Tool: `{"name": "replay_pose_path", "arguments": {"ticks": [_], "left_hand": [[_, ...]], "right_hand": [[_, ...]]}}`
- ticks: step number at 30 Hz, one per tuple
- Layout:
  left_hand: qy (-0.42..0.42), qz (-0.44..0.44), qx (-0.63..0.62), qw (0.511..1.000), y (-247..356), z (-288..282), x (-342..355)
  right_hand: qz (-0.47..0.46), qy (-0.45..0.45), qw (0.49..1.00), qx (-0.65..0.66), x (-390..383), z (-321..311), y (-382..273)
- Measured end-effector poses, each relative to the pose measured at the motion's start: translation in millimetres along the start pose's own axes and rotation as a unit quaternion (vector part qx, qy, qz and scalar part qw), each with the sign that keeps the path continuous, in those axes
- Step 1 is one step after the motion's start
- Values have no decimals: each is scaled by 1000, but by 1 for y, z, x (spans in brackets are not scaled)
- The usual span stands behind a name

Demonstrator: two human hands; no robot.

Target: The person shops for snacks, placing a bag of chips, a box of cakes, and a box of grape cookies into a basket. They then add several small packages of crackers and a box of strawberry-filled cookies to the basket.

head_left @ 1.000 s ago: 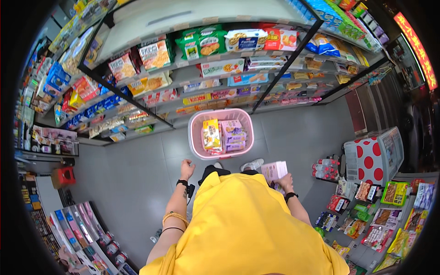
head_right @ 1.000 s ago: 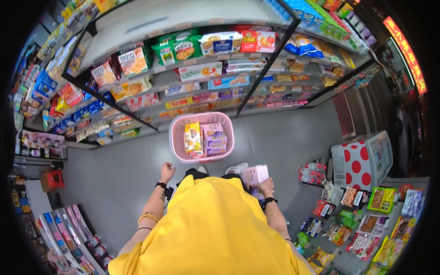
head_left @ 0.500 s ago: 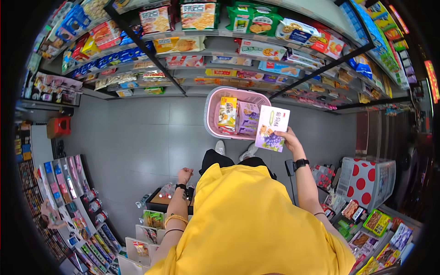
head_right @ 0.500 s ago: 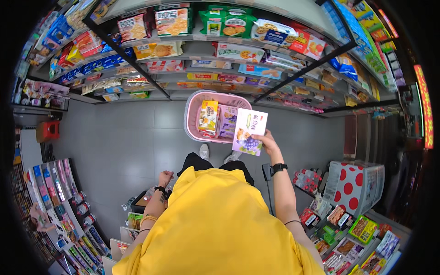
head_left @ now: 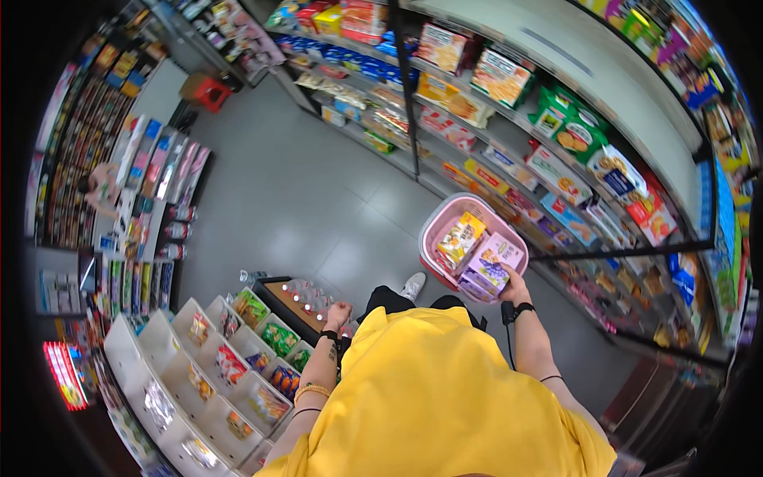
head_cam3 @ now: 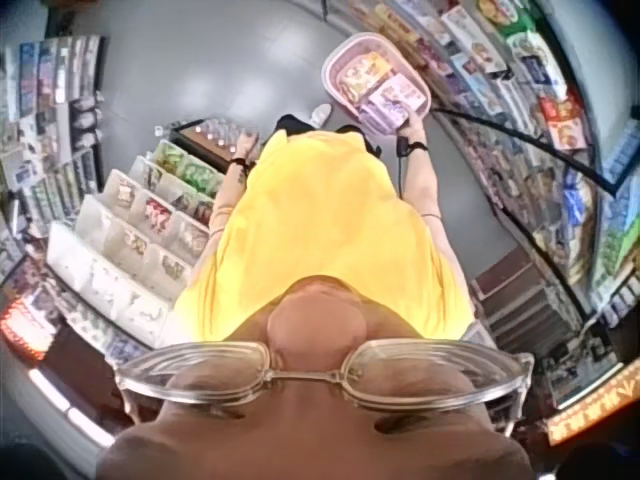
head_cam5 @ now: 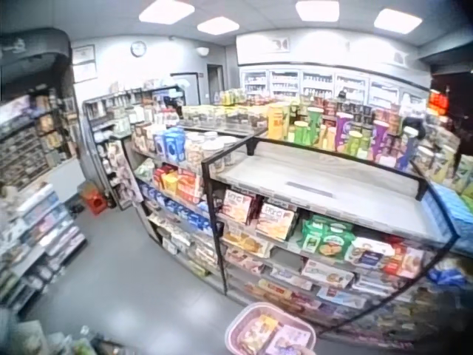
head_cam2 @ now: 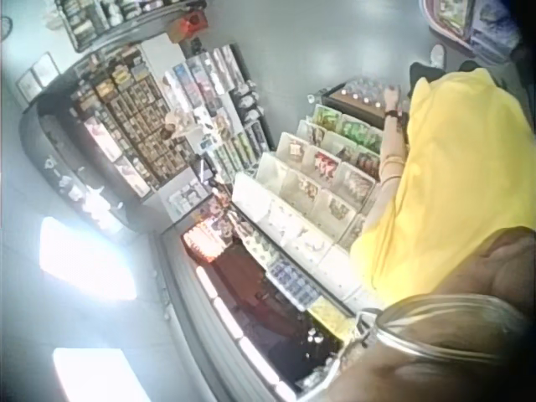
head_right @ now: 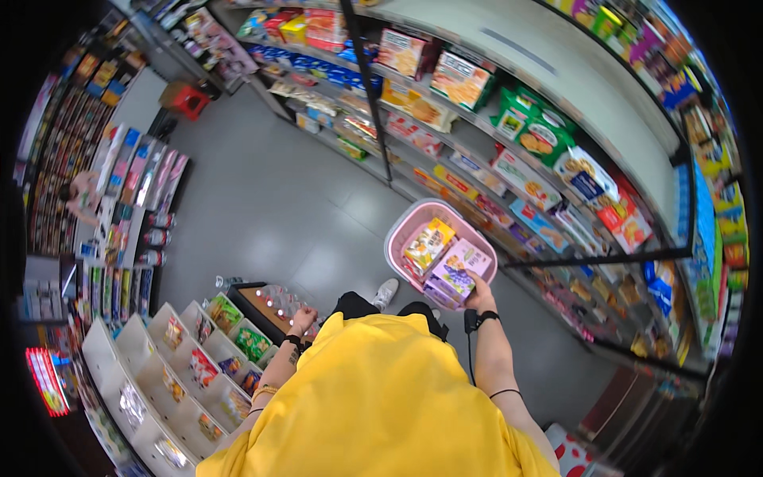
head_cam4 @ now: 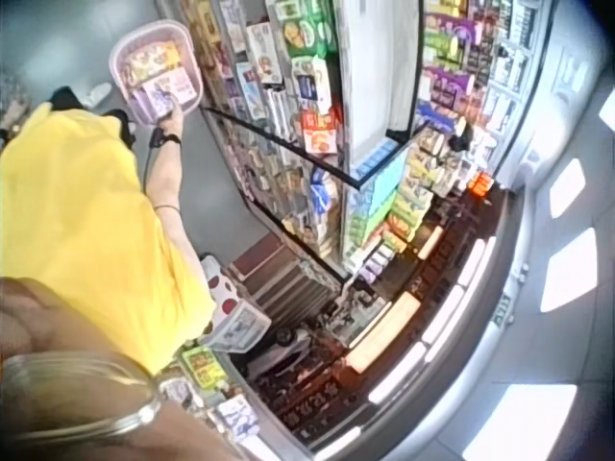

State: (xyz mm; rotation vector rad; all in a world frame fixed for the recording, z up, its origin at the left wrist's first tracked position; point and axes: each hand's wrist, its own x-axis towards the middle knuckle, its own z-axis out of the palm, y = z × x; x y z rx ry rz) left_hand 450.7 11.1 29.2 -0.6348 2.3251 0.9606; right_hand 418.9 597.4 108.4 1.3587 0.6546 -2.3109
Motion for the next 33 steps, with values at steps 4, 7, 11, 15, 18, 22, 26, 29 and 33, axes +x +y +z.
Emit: {"name": "replay_pose_path", "arguments": {"ticks": [4,7,11,15,18,22,26,29,33], "left_hand": [[0,-71,-15,997,-6,10,-57],[-22,-86,-8,996,-27,18,-89],[-9,-83,30,996,-29,32,-104],[2,-89,14,996,1,31,-119],[-16,-70,12,997,13,30,-114],[-9,-44,0,999,16,32,-104],[-7,-42,-18,999,5,34,-88],[-14,-31,-39,999,10,33,-88],[4,-46,4,999,19,28,-98]], "right_hand": [[-1,12,999,-40,13,-9,-12],[12,57,997,-51,15,-3,-16],[30,131,989,-61,31,-13,-20],[-48,143,978,-146,51,-27,-18],[-131,144,966,-173,54,-33,-18],[-165,131,962,-172,48,-24,-16],[-187,113,960,-177,48,-30,-17],[-192,114,960,-170,55,-38,-20],[-343,318,760,-452,39,-13,-14]]}}
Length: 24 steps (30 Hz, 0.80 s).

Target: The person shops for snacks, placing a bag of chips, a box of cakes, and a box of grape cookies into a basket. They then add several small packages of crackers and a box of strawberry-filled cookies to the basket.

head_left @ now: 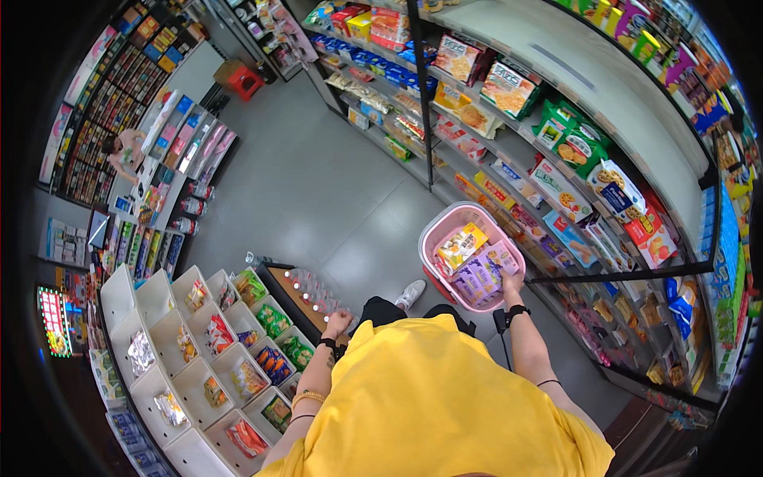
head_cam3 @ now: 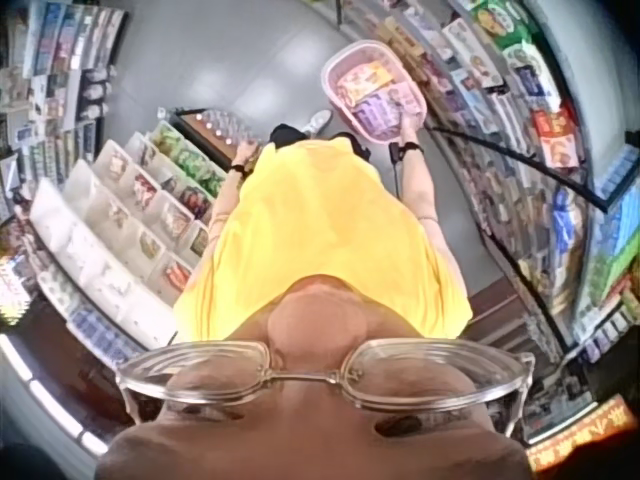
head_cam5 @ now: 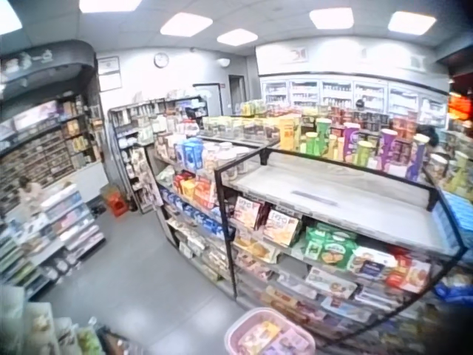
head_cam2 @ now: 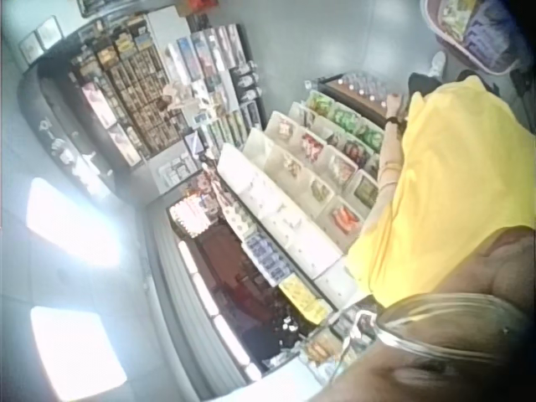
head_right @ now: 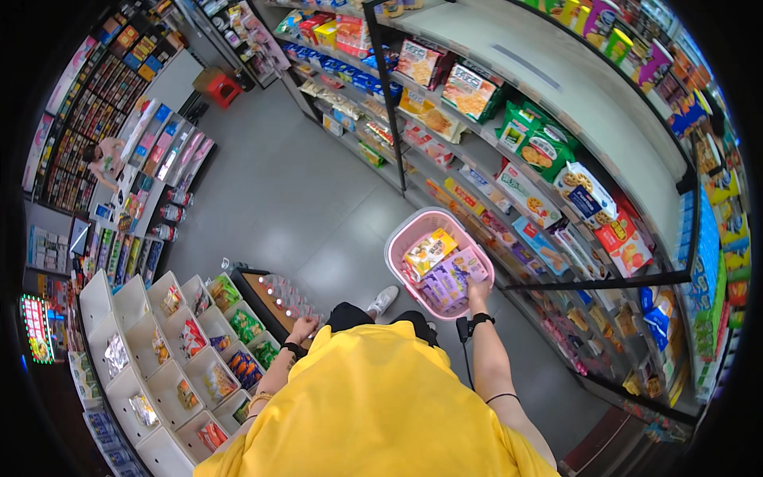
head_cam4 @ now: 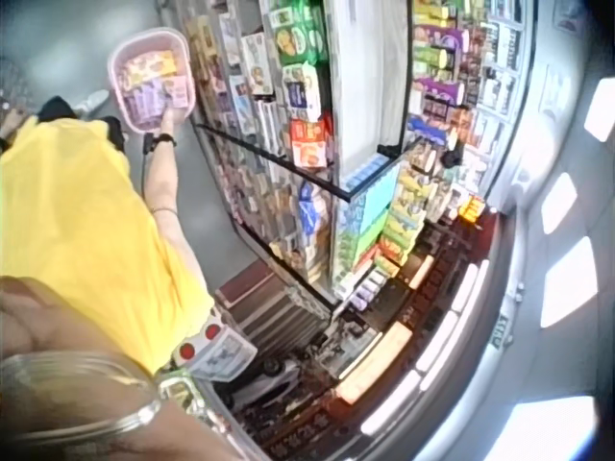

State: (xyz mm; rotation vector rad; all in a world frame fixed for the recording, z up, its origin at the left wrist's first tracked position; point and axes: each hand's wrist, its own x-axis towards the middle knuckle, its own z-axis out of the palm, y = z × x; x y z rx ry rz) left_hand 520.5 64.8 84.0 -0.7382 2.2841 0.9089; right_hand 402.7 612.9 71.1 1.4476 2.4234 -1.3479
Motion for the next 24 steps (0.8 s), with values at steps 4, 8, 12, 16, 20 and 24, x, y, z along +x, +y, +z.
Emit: {"name": "replay_pose_path", "arguments": {"ticks": [4,8,12,16,20,24], "left_hand": [[-13,-4,4,1000,-18,8,12],[-15,-38,-2,999,-38,12,3],[-8,-38,-13,999,-30,11,-7],[-7,-71,-58,996,-46,14,-21],[3,-34,-32,999,-33,19,-37],[47,-13,-27,998,-54,39,-30]], "right_hand": [[-250,-69,957,-126,-27,-7,-33],[-290,-163,907,-257,-63,0,-69],[-308,-155,874,-342,-64,3,-78],[-353,-163,851,-354,-58,4,-79],[-460,-205,811,-299,-42,-2,-61],[-500,-181,797,-287,-40,2,-45]]}}
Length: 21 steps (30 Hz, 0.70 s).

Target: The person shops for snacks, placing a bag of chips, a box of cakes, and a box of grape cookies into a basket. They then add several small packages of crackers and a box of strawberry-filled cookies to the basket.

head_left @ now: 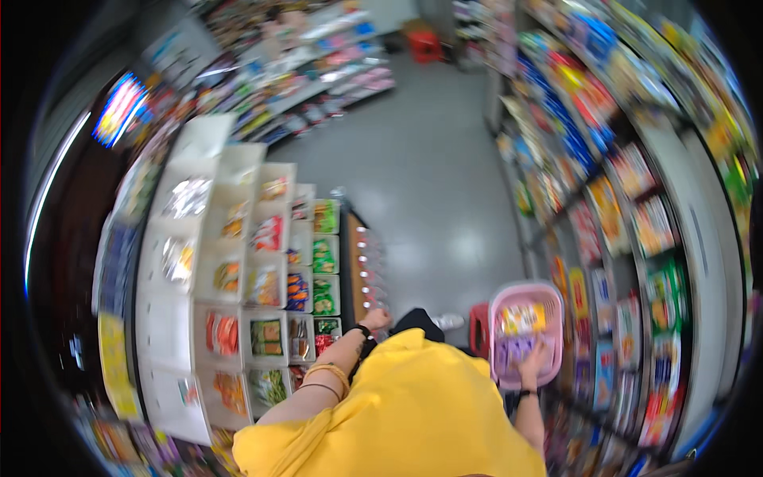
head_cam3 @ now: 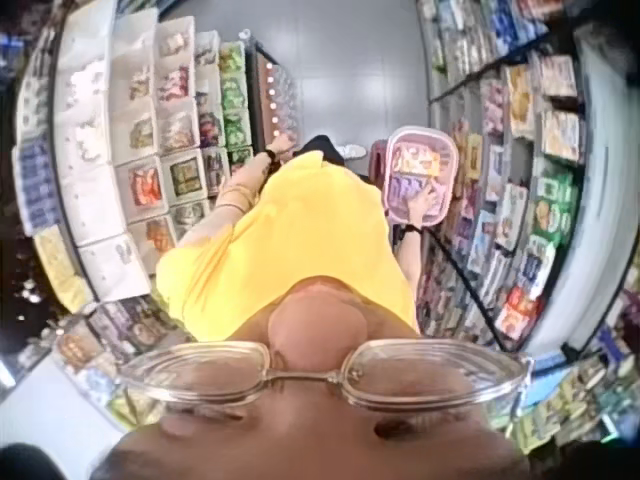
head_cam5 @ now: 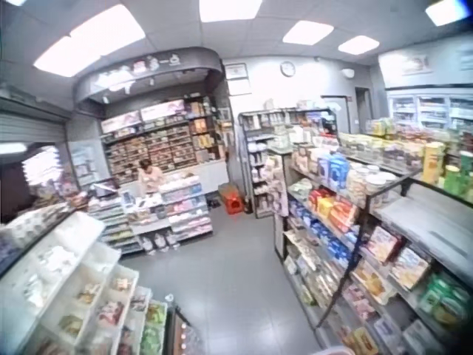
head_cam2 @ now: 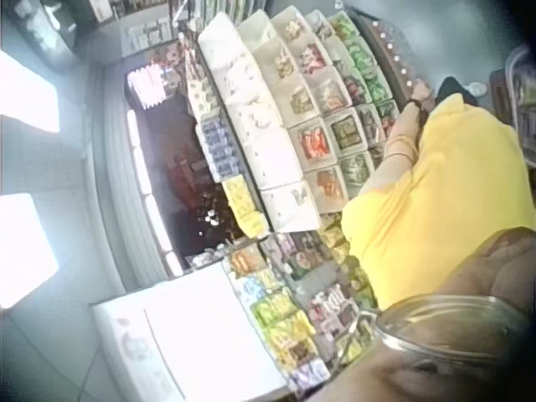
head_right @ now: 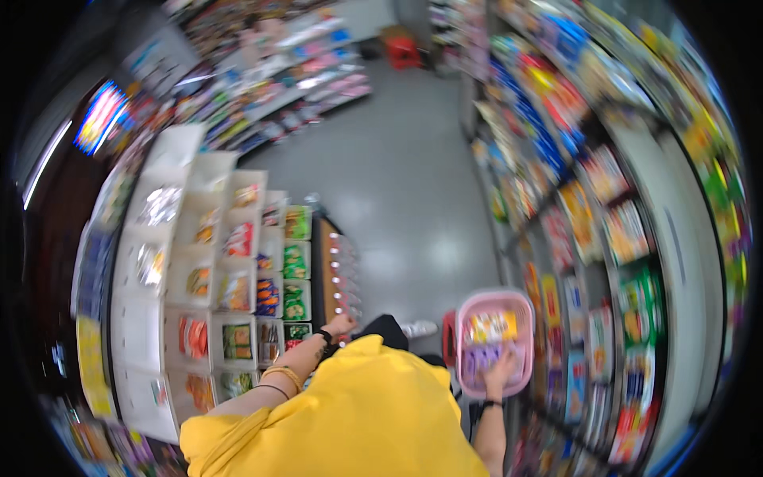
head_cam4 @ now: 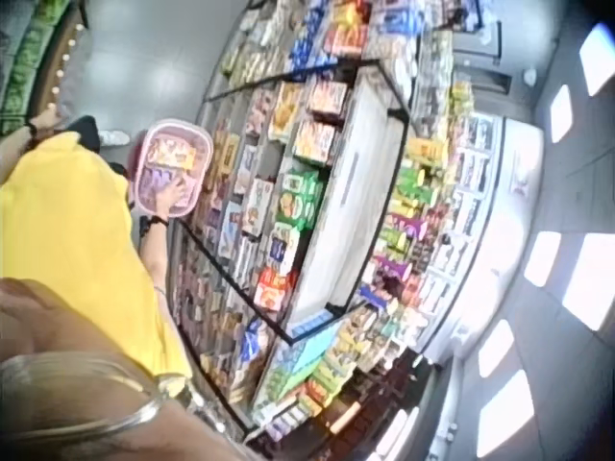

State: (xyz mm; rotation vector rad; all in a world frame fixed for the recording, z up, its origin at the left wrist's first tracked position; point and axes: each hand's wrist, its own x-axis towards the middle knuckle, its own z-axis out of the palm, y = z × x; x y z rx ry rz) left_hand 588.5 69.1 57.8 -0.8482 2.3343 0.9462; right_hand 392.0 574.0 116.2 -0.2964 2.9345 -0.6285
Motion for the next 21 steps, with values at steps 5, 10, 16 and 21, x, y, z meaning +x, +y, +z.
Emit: {"name": "replay_pose_path", "arguments": {"ticks": [5,10,16,21], "left_hand": [[18,-38,-30,999,12,15,1],[48,-60,-44,996,-6,31,-25],[48,-75,-13,996,-55,73,-33],[1,-140,-17,990,-55,77,-43]], "right_hand": [[123,-64,989,-60,12,-5,-1],[19,-83,992,-95,41,7,-1],[-25,-119,984,-131,43,21,12],[-21,-131,981,-141,50,-4,-15]]}}
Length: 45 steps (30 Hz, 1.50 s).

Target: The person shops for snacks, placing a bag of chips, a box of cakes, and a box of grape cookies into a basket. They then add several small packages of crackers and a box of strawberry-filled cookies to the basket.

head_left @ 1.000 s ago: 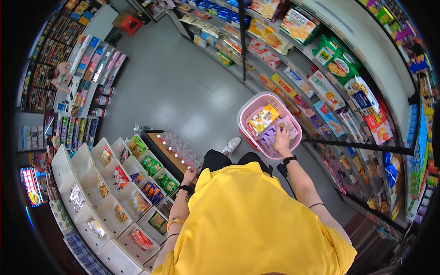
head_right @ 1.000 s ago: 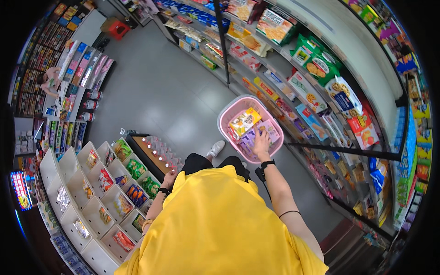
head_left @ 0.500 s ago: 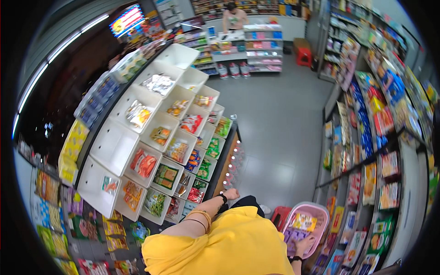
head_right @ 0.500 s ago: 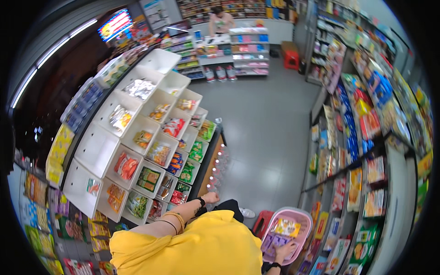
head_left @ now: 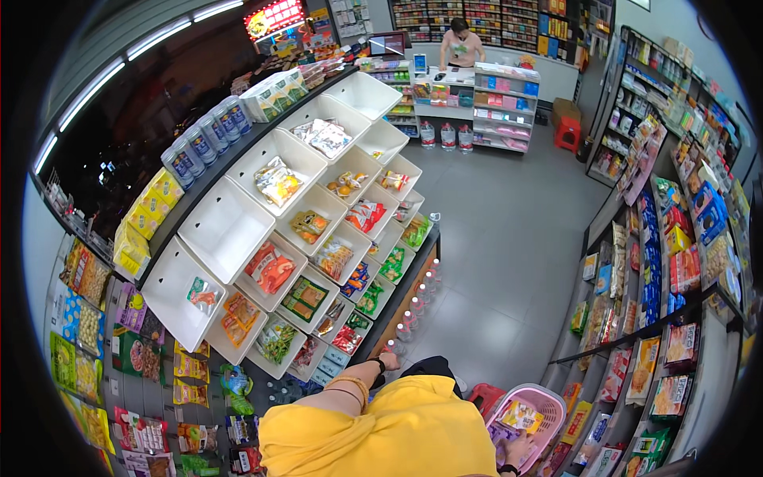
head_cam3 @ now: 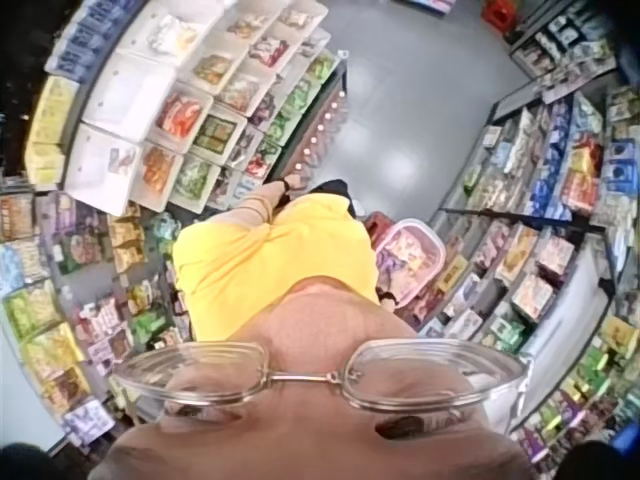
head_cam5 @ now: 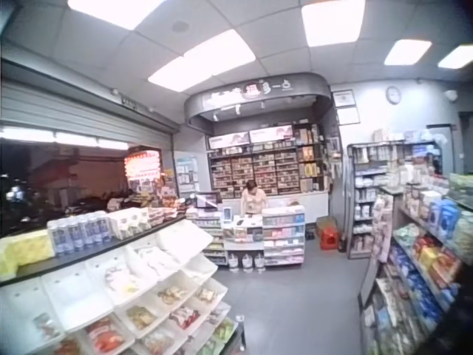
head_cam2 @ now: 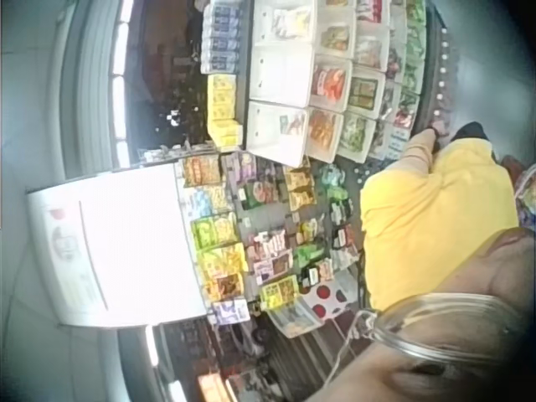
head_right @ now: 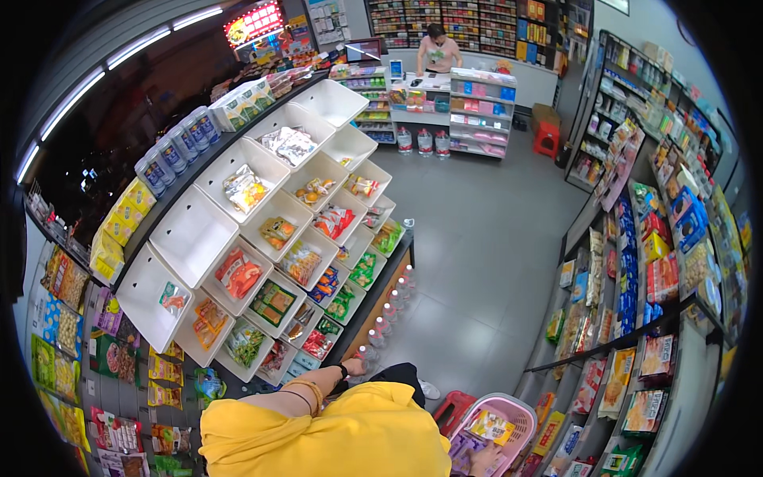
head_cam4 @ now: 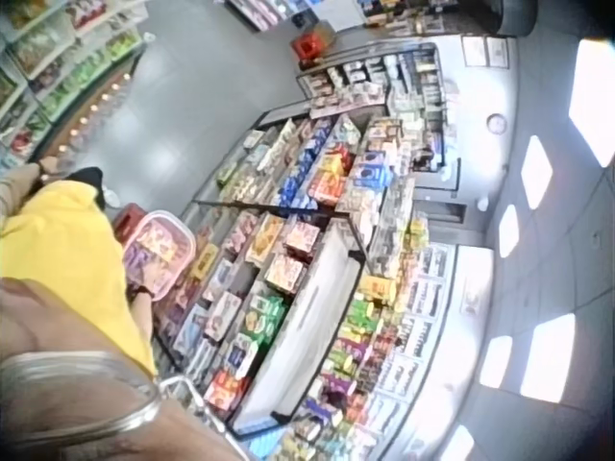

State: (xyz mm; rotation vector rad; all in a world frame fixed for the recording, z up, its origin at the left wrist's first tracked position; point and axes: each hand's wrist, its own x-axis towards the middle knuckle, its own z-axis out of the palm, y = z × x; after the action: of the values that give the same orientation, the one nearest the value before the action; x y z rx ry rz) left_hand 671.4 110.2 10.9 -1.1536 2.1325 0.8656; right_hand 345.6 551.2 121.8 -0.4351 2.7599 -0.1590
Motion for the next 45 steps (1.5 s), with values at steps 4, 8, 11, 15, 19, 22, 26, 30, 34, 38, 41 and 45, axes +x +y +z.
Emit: {"name": "replay_pose_path", "arguments": {"ticks": [4,8,11,15,19,22,26,30,34,38,41,45], "left_hand": [[2,47,4,999,12,-7,10],[2,141,-44,989,68,-61,35],[36,228,-111,967,122,-105,58],[38,387,-221,894,260,-198,49],[19,542,-251,802,419,-279,-51],[42,679,-268,682,490,-317,-158],[28,858,-271,435,511,-348,-281],[-135,877,-426,177,493,-359,-355],[-166,839,-518,19,489,-351,-361],[-159,651,-698,-254,521,-337,-397],[-284,825,-488,-11,517,-334,-376],[-315,824,-470,32,518,-337,-370]], "right_hand": [[16,120,990,76,-6,4,-9],[34,166,964,205,-37,28,-12],[53,259,940,216,-55,31,-33],[221,246,902,279,-87,32,-32],[328,304,855,263,-124,33,-22],[420,300,822,242,-160,52,-20],[526,256,750,307,-215,91,-38],[633,178,685,313,-253,116,-75],[679,177,620,350,-270,136,-111],[711,196,568,365,-276,148,-138],[725,209,556,349,-279,161,-156],[742,207,531,353,-280,174,-179]]}}
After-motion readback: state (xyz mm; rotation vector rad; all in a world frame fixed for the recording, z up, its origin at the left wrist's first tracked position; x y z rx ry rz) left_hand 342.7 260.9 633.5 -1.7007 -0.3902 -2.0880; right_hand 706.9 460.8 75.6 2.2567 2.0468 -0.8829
